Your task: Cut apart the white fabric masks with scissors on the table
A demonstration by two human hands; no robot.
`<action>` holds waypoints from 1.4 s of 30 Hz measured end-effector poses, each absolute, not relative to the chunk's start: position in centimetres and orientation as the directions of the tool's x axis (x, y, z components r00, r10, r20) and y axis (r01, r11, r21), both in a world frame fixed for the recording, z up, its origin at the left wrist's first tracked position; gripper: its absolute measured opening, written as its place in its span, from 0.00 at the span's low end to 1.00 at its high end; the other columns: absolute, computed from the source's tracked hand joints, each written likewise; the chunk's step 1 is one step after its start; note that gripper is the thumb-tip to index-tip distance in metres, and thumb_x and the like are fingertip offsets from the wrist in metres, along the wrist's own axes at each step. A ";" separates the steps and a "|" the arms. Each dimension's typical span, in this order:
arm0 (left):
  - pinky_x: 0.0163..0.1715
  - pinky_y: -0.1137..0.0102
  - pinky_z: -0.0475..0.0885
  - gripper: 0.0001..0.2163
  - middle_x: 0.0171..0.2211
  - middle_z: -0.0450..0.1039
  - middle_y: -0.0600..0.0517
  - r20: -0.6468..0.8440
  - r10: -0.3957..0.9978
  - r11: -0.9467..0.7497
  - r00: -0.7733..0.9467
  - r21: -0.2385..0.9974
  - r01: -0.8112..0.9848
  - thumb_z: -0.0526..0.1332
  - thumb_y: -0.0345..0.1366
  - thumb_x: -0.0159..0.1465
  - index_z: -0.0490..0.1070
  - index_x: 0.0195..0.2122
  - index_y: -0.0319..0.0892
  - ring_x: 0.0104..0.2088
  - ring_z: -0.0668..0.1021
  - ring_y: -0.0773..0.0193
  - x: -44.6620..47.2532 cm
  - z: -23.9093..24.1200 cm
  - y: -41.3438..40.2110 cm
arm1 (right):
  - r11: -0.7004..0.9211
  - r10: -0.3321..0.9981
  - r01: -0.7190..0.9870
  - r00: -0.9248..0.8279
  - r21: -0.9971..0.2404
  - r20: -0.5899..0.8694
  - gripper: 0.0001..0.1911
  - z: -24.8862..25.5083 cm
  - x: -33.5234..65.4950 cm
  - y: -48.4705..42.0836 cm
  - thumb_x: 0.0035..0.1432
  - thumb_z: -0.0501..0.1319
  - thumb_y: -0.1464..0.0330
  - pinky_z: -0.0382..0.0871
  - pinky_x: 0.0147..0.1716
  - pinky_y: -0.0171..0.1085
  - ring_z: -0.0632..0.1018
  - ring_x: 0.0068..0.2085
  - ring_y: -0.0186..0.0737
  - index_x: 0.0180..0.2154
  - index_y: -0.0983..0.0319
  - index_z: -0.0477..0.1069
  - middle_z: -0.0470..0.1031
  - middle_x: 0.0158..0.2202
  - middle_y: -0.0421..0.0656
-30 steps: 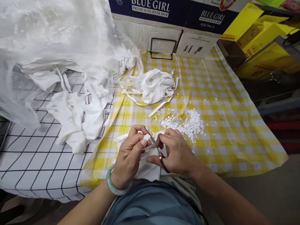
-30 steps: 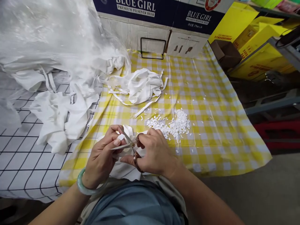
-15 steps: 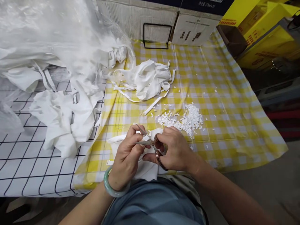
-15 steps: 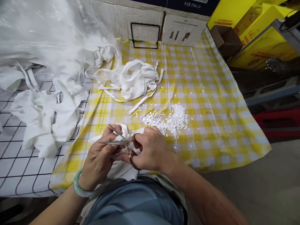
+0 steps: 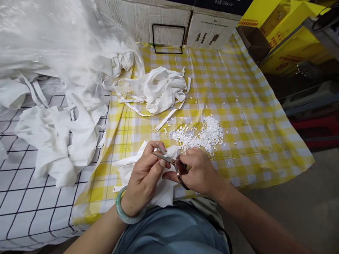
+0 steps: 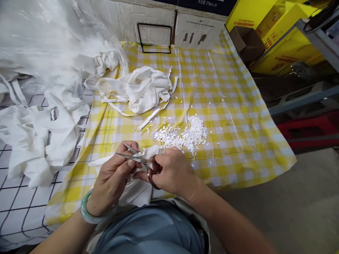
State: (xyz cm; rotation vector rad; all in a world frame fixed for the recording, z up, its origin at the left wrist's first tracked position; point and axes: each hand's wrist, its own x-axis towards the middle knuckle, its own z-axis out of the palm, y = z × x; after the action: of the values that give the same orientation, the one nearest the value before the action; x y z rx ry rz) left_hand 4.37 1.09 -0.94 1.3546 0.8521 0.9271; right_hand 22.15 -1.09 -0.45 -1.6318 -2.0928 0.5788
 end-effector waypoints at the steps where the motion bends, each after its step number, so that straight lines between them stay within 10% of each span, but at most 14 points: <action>1: 0.50 0.63 0.66 0.12 0.39 0.65 0.48 0.014 0.904 0.003 0.427 0.999 -0.039 0.54 0.35 0.70 0.72 0.30 0.43 0.47 0.67 0.57 4.7 -0.9 1.2 | 0.195 0.979 0.810 -0.197 -0.553 0.056 0.24 -0.6 22.4 -1.4 0.52 0.67 0.53 0.56 0.29 0.35 0.66 0.22 0.32 0.16 0.61 0.65 0.67 0.17 0.39; 10: 0.48 0.64 0.69 0.14 0.42 0.67 0.45 -0.013 0.805 -0.149 0.593 0.963 0.224 0.51 0.35 0.70 0.70 0.28 0.41 0.46 0.72 0.58 4.5 -0.5 2.9 | -0.169 0.986 0.809 0.140 -0.563 -0.094 0.21 -1.4 26.2 -2.7 0.50 0.68 0.52 0.59 0.26 0.35 0.69 0.25 0.37 0.22 0.60 0.66 0.69 0.21 0.38; 14: 0.54 0.54 0.66 0.05 0.53 0.67 0.41 0.043 0.826 -0.410 0.562 0.730 0.547 0.60 0.35 0.65 0.71 0.41 0.42 0.53 0.70 0.49 -0.5 -1.2 1.1 | 0.119 0.992 0.778 -0.125 -0.617 0.033 0.30 -1.0 24.3 -3.6 0.44 0.72 0.58 0.69 0.46 0.45 0.73 0.46 0.52 0.46 0.63 0.65 0.74 0.45 0.52; 18: 0.49 0.57 0.73 0.18 0.53 0.70 0.41 0.110 0.829 -0.477 0.549 0.651 0.590 0.58 0.27 0.61 0.66 0.52 0.44 0.51 0.74 0.50 -3.6 -2.6 -1.4 | 0.287 0.925 0.682 -0.380 -0.673 0.010 0.16 -1.4 19.5 -4.2 0.43 0.60 0.80 0.69 0.44 0.43 0.73 0.43 0.47 0.36 0.61 0.65 0.73 0.40 0.47; 23: 0.32 0.70 0.72 0.08 0.32 0.71 0.51 0.291 0.855 -0.478 0.429 0.763 0.435 0.59 0.27 0.60 0.70 0.39 0.44 0.32 0.74 0.62 -2.9 2.7 4.9 | 0.230 0.962 0.422 -0.233 -0.877 0.141 0.09 3.3 16.9 3.0 0.48 0.58 0.78 0.66 0.31 0.33 0.71 0.32 0.36 0.32 0.59 0.63 0.69 0.31 0.38; 28: 0.33 0.72 0.70 0.03 0.33 0.70 0.51 0.458 0.857 -0.515 0.238 0.776 0.365 0.60 0.30 0.62 0.70 0.37 0.38 0.33 0.73 0.65 1.5 11.0 16.4 | 0.398 0.884 0.405 0.070 -0.823 0.462 0.08 11.2 18.4 16.8 0.48 0.61 0.70 0.65 0.31 0.34 0.70 0.30 0.35 0.32 0.59 0.63 0.69 0.29 0.37; 35: 0.48 0.61 0.72 0.07 0.41 0.74 0.48 0.311 0.932 -0.360 0.184 0.750 0.555 0.61 0.28 0.58 0.71 0.38 0.41 0.42 0.76 0.58 -1.1 3.5 15.3 | 0.081 0.951 0.714 0.153 -0.695 0.268 0.20 6.6 22.7 20.8 0.43 0.69 0.58 0.66 0.37 0.42 0.72 0.35 0.42 0.36 0.59 0.67 0.72 0.34 0.42; 42: 0.47 0.53 0.67 0.08 0.30 0.67 0.48 0.091 0.991 -0.003 -0.098 0.751 0.661 0.67 0.34 0.50 0.67 0.24 0.42 0.43 0.71 0.48 -13.2 -0.6 15.6 | 0.163 0.978 0.610 0.001 -0.775 0.207 0.22 2.1 17.9 14.7 0.49 0.67 0.54 0.68 0.40 0.43 0.74 0.37 0.42 0.41 0.59 0.67 0.75 0.40 0.45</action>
State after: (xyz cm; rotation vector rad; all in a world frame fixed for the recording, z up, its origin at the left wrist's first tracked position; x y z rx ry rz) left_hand -13.25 15.60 -0.61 1.7026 1.8034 0.9116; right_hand 17.89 14.70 2.14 -1.5318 -1.6956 0.6249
